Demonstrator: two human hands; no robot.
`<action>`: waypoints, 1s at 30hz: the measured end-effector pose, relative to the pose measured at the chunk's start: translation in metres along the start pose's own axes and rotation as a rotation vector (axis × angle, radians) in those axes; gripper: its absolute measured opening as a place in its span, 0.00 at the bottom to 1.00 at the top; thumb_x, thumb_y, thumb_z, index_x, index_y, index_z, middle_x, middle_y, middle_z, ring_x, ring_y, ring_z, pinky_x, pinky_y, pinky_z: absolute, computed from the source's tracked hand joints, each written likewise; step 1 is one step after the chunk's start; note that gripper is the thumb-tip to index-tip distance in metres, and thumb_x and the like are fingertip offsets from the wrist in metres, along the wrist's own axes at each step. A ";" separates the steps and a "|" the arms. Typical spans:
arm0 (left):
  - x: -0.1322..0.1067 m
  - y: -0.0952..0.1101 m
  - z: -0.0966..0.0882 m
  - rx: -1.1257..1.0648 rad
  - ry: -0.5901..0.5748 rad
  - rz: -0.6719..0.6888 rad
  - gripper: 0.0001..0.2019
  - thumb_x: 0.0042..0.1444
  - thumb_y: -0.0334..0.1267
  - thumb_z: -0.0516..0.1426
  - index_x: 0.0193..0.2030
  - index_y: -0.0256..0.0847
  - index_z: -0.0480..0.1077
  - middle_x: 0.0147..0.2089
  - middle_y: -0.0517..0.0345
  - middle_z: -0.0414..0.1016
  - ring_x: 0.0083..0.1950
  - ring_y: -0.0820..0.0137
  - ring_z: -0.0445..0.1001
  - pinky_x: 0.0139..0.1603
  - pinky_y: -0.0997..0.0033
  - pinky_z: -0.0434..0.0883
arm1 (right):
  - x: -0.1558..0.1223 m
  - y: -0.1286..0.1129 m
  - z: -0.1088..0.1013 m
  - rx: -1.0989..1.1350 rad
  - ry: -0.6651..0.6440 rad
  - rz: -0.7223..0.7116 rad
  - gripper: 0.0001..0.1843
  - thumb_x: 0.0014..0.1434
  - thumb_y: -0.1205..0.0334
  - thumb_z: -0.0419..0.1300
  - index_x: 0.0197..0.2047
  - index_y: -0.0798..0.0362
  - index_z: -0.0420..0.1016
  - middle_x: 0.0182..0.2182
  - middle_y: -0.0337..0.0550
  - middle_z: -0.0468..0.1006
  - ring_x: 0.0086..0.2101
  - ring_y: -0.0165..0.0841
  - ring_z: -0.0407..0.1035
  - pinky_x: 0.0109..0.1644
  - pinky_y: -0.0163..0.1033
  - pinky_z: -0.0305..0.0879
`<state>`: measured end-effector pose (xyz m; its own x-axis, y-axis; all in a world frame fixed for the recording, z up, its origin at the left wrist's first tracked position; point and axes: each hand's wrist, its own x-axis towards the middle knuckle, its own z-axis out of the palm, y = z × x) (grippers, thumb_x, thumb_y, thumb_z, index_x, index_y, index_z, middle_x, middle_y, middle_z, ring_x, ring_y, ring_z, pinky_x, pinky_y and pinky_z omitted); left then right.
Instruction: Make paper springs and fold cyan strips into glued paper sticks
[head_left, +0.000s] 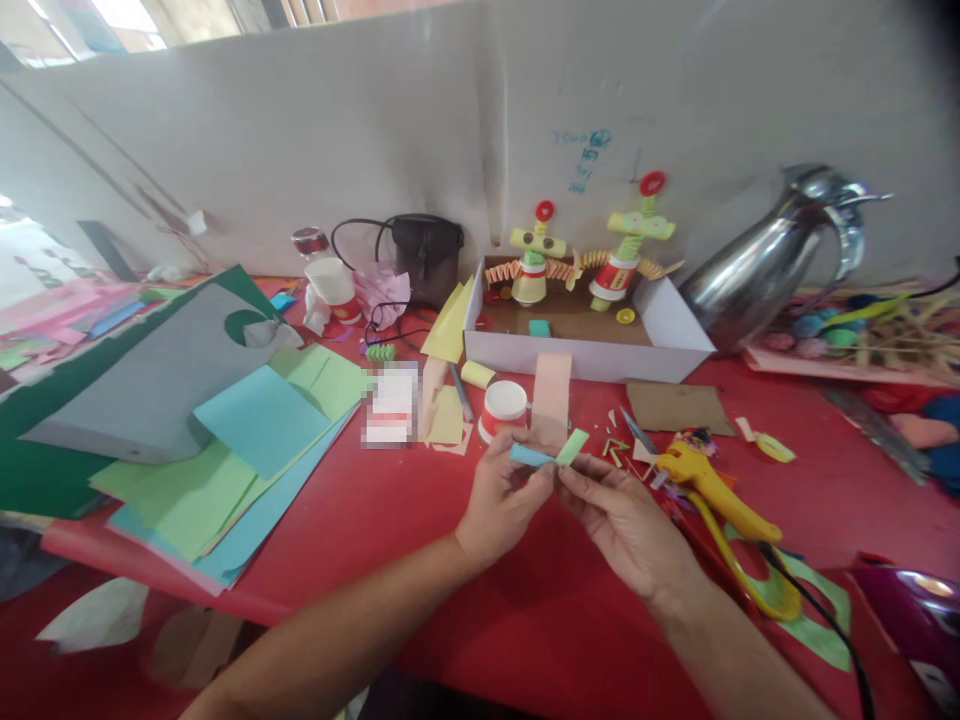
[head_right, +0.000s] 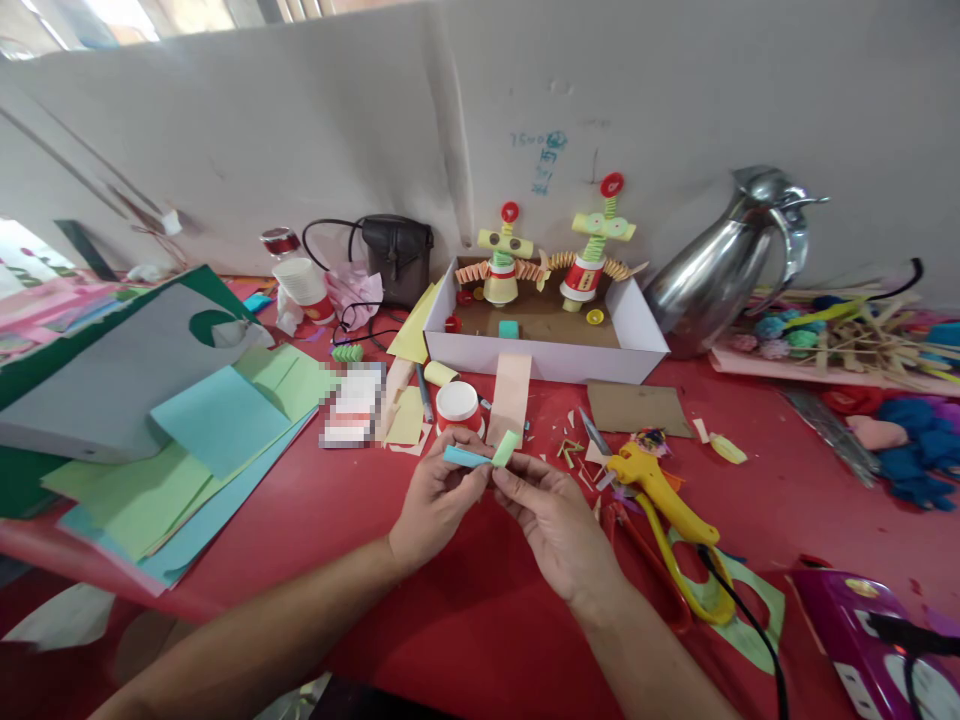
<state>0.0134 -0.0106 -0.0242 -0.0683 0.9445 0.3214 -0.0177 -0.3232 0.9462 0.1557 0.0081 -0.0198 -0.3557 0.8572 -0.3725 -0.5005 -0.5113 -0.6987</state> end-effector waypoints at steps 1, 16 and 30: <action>0.000 -0.001 0.000 0.022 0.021 0.022 0.05 0.59 0.32 0.58 0.35 0.39 0.76 0.40 0.55 0.66 0.42 0.71 0.69 0.41 0.72 0.70 | 0.000 0.001 0.001 0.005 -0.004 -0.008 0.14 0.40 0.64 0.78 0.33 0.51 0.84 0.33 0.39 0.83 0.34 0.26 0.74 0.41 0.28 0.72; 0.001 -0.008 -0.002 -0.391 -0.045 -0.273 0.08 0.53 0.35 0.64 0.40 0.40 0.78 0.41 0.55 0.70 0.40 0.72 0.70 0.40 0.72 0.68 | 0.002 0.009 0.003 0.004 0.102 -0.133 0.10 0.44 0.61 0.76 0.30 0.52 0.82 0.27 0.37 0.79 0.28 0.24 0.71 0.34 0.26 0.71; 0.000 -0.006 0.000 -0.832 -0.003 -0.699 0.13 0.43 0.30 0.69 0.35 0.39 0.72 0.31 0.61 0.73 0.30 0.77 0.70 0.36 0.76 0.69 | -0.002 0.006 0.010 -0.076 0.062 -0.114 0.12 0.42 0.59 0.76 0.30 0.53 0.82 0.26 0.38 0.78 0.27 0.25 0.69 0.33 0.29 0.68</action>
<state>0.0133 -0.0082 -0.0299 0.2217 0.9349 -0.2770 -0.7223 0.3483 0.5974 0.1448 0.0027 -0.0171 -0.2496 0.9129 -0.3231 -0.4729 -0.4061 -0.7820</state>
